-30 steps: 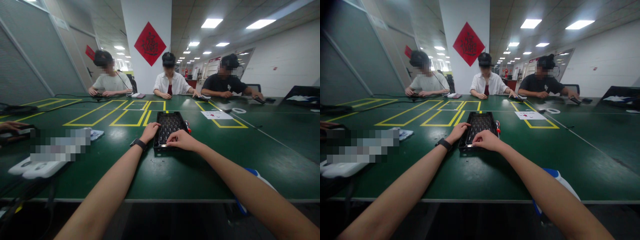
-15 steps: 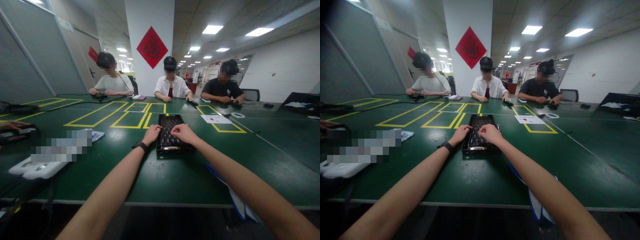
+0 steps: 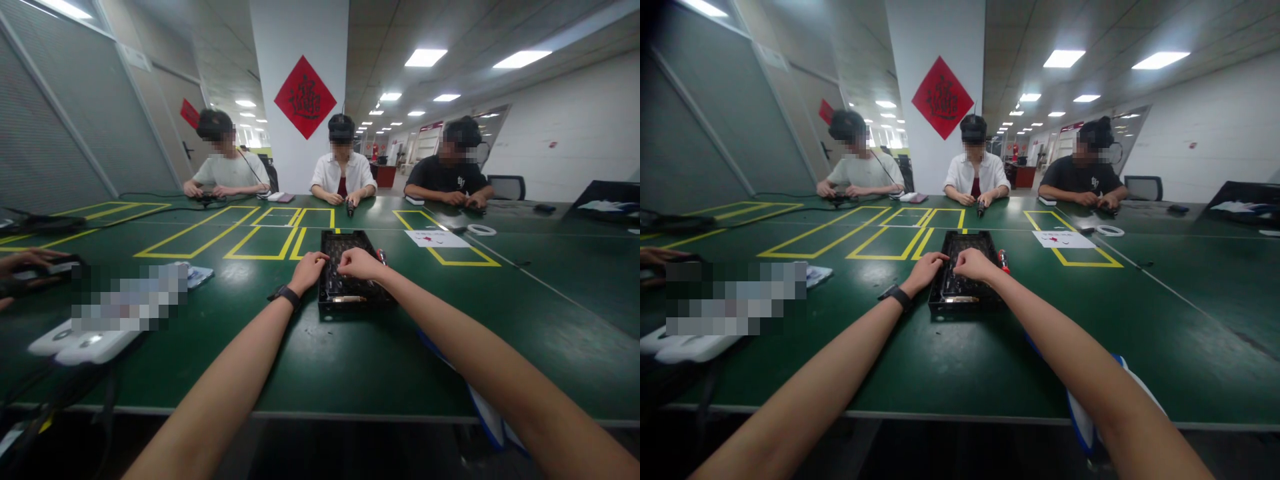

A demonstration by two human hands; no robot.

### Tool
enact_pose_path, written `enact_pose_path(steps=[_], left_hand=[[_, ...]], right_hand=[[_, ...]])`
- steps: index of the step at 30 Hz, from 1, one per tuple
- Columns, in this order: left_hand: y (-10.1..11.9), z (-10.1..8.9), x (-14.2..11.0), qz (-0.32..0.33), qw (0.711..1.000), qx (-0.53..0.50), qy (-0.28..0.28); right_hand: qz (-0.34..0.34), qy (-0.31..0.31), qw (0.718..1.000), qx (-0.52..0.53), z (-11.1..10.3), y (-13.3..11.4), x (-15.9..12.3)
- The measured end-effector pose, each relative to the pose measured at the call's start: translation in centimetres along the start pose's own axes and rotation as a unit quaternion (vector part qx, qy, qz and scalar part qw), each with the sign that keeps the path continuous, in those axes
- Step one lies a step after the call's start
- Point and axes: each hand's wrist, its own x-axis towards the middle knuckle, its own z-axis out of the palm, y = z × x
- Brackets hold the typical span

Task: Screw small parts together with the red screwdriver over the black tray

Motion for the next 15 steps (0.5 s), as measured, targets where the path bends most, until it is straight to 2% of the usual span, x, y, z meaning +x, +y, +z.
enact_pose_path(steps=[2,5,9,15], left_hand=[[0.0,-0.01,-0.06,0.006,1.0,0.0,0.003],[0.07,-0.08,-0.16,0.014,1.0,-0.003,0.008],[0.15,-0.16,-0.21,0.015,1.0,-0.006,0.009],[-0.09,0.03,-0.04,0.014,1.0,-0.008,0.01]], right_hand=[[-0.011,-0.053,0.994,0.093,-0.25,-0.81,-0.48],[-0.022,-0.148,0.968,0.204,-0.6,-1.4,-1.02],[-0.044,-0.202,0.962,0.177,-0.71,-0.96,-0.93],[-0.094,-0.223,0.963,0.122,-0.36,-0.97,-0.56]])
